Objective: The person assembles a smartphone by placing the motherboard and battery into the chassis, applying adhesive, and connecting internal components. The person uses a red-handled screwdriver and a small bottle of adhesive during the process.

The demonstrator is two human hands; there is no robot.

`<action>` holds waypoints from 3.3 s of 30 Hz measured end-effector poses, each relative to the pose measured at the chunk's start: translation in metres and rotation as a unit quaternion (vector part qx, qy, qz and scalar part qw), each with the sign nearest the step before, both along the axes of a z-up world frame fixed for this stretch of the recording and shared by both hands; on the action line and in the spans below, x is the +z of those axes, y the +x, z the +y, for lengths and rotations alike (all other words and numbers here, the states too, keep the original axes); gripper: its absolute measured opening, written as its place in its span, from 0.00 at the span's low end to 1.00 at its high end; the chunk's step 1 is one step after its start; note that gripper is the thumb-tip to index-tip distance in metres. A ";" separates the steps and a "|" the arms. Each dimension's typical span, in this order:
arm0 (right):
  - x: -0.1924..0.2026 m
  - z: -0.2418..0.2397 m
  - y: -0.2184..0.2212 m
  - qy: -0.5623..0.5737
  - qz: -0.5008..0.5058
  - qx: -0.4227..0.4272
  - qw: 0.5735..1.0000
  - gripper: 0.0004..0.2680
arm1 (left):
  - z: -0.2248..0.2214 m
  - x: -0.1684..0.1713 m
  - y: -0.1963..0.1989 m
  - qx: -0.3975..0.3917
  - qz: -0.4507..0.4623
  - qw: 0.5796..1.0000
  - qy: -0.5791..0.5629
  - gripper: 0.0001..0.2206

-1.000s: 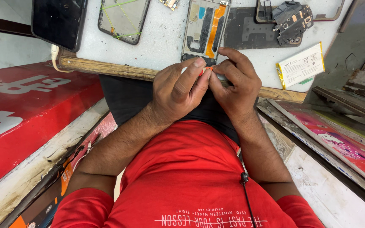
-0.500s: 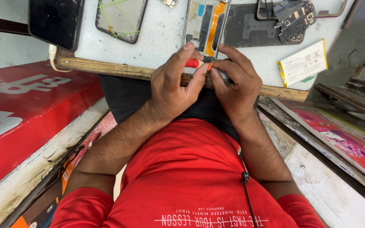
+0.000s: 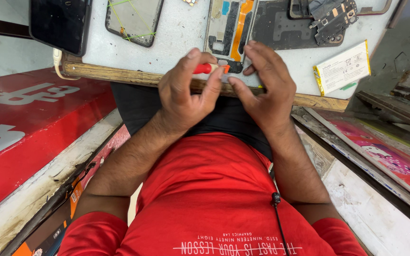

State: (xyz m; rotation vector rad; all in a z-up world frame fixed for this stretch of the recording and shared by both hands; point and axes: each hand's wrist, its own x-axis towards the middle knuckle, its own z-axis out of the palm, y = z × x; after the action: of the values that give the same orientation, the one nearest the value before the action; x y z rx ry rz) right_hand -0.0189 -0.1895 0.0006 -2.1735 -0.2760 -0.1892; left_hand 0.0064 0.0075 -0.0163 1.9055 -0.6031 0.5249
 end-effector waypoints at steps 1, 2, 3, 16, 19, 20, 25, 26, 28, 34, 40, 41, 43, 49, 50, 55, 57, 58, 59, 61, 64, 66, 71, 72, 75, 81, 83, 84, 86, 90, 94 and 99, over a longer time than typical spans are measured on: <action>-0.001 -0.002 0.000 0.033 0.009 -0.010 0.999 0.18 | 0.003 -0.001 -0.001 -0.002 0.019 1.000 -0.008 0.36; -0.003 -0.005 0.001 0.066 0.017 -0.019 0.997 0.16 | 0.006 -0.001 -0.003 -0.004 0.037 0.999 -0.017 0.36; -0.004 -0.007 0.001 0.100 0.025 -0.028 0.994 0.14 | 0.008 -0.002 -0.005 -0.005 0.055 0.998 -0.025 0.36; -0.014 -0.018 -0.005 0.238 0.083 -0.048 0.967 0.06 | 0.004 -0.021 -0.009 0.015 0.084 0.996 -0.028 0.35; -0.014 -0.018 -0.005 0.241 0.083 -0.048 0.966 0.06 | 0.003 -0.019 -0.009 0.011 0.080 0.996 -0.030 0.36; -0.014 -0.017 -0.005 0.243 0.083 -0.048 0.965 0.06 | 0.004 -0.019 -0.009 0.011 0.073 0.997 -0.029 0.36; -0.016 -0.018 -0.004 0.224 0.070 -0.042 0.971 0.05 | 0.004 -0.017 -0.009 0.005 0.059 0.998 -0.020 0.36; -0.016 -0.018 -0.004 0.224 0.070 -0.043 0.971 0.05 | 0.004 -0.017 -0.008 0.006 0.055 0.998 -0.017 0.37; -0.015 -0.017 -0.003 0.228 0.071 -0.043 0.970 0.05 | 0.004 -0.017 -0.007 0.007 0.044 0.999 -0.006 0.37; -0.012 -0.016 -0.003 0.222 0.075 -0.043 0.971 0.05 | 0.003 -0.014 -0.002 -0.010 -0.004 1.000 0.026 0.38; -0.010 -0.015 -0.003 0.225 0.076 -0.045 0.970 0.05 | 0.005 -0.011 -0.003 -0.016 -0.023 0.999 0.043 0.38; -0.010 -0.015 -0.003 0.224 0.077 -0.044 0.971 0.05 | 0.005 -0.012 -0.003 -0.014 -0.023 0.999 0.042 0.38; -0.010 -0.015 -0.003 0.223 0.077 -0.044 0.971 0.05 | 0.005 -0.013 -0.004 -0.015 -0.022 0.999 0.040 0.38; -0.005 -0.011 0.000 0.193 0.070 -0.044 0.978 0.05 | 0.004 -0.006 0.000 -0.033 -0.022 0.997 0.072 0.35; -0.003 -0.009 0.000 0.183 0.068 -0.046 0.980 0.05 | 0.004 -0.002 0.002 -0.057 -0.022 0.995 0.074 0.33; 0.005 0.001 0.006 0.016 -0.012 -0.034 0.999 0.06 | 0.007 0.028 0.014 -0.161 -0.041 0.980 0.112 0.23; 0.008 0.007 0.008 -0.020 -0.012 -0.038 0.999 0.07 | 0.006 0.039 0.019 -0.170 -0.050 0.979 0.099 0.20; 0.009 0.008 0.009 -0.018 -0.010 -0.035 0.999 0.07 | 0.007 0.044 0.020 -0.197 0.002 0.977 0.088 0.21; 0.010 0.008 0.008 -0.020 -0.007 -0.036 0.999 0.07 | 0.009 0.048 0.020 -0.226 0.054 0.970 0.073 0.22; 0.011 0.006 0.007 -0.020 -0.001 -0.034 0.999 0.07 | 0.007 0.050 0.021 -0.220 0.061 0.969 0.090 0.21; 0.011 0.005 0.007 -0.016 0.003 -0.029 0.999 0.07 | 0.014 0.051 0.024 -0.162 0.006 0.976 0.148 0.18; 0.011 0.007 0.007 -0.021 0.006 -0.031 0.999 0.07 | 0.019 0.052 0.023 -0.195 0.086 0.968 0.135 0.18; 0.012 0.006 0.007 -0.036 -0.005 -0.017 0.999 0.08 | 0.013 0.051 0.023 -0.186 0.055 0.970 0.149 0.17; 0.012 0.008 0.008 -0.039 -0.005 -0.019 0.999 0.09 | 0.013 0.053 0.024 -0.166 0.048 0.971 0.163 0.15; 0.011 0.006 0.008 -0.045 0.000 -0.016 0.999 0.09 | 0.010 0.057 0.024 -0.270 0.162 0.948 0.038 0.19; 0.009 0.006 0.007 -0.062 0.012 -0.027 0.998 0.09 | 0.011 0.056 0.030 -0.267 0.272 0.924 0.037 0.18; 0.008 0.007 0.008 -0.051 0.002 -0.029 0.998 0.10 | 0.009 0.051 0.030 -0.193 0.081 0.971 0.118 0.17; 0.008 0.006 0.007 -0.046 -0.001 -0.029 0.999 0.10 | 0.007 0.048 0.029 -0.154 -0.015 0.976 0.156 0.19; 0.010 0.008 0.008 -0.047 0.015 -0.026 0.998 0.09 | 0.010 0.045 0.031 -0.183 0.105 0.966 0.148 0.16; 0.009 0.008 0.006 -0.044 0.012 -0.029 0.999 0.07 | 0.010 0.040 0.024 -0.217 0.043 0.968 0.121 0.21; 0.012 0.010 0.009 -0.049 0.017 -0.029 0.998 0.08 | 0.012 0.044 0.025 -0.186 0.092 0.970 0.128 0.18; 0.014 0.007 0.009 -0.040 0.015 -0.015 0.999 0.09 | 0.004 0.052 0.024 -0.107 -0.036 0.976 0.185 0.19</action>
State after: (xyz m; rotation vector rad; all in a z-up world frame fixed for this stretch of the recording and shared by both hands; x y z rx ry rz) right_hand -0.0104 -0.1824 0.0151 -2.2578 -0.2371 -0.1643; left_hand 0.0303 0.0117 0.0353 2.1394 -0.9979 0.3605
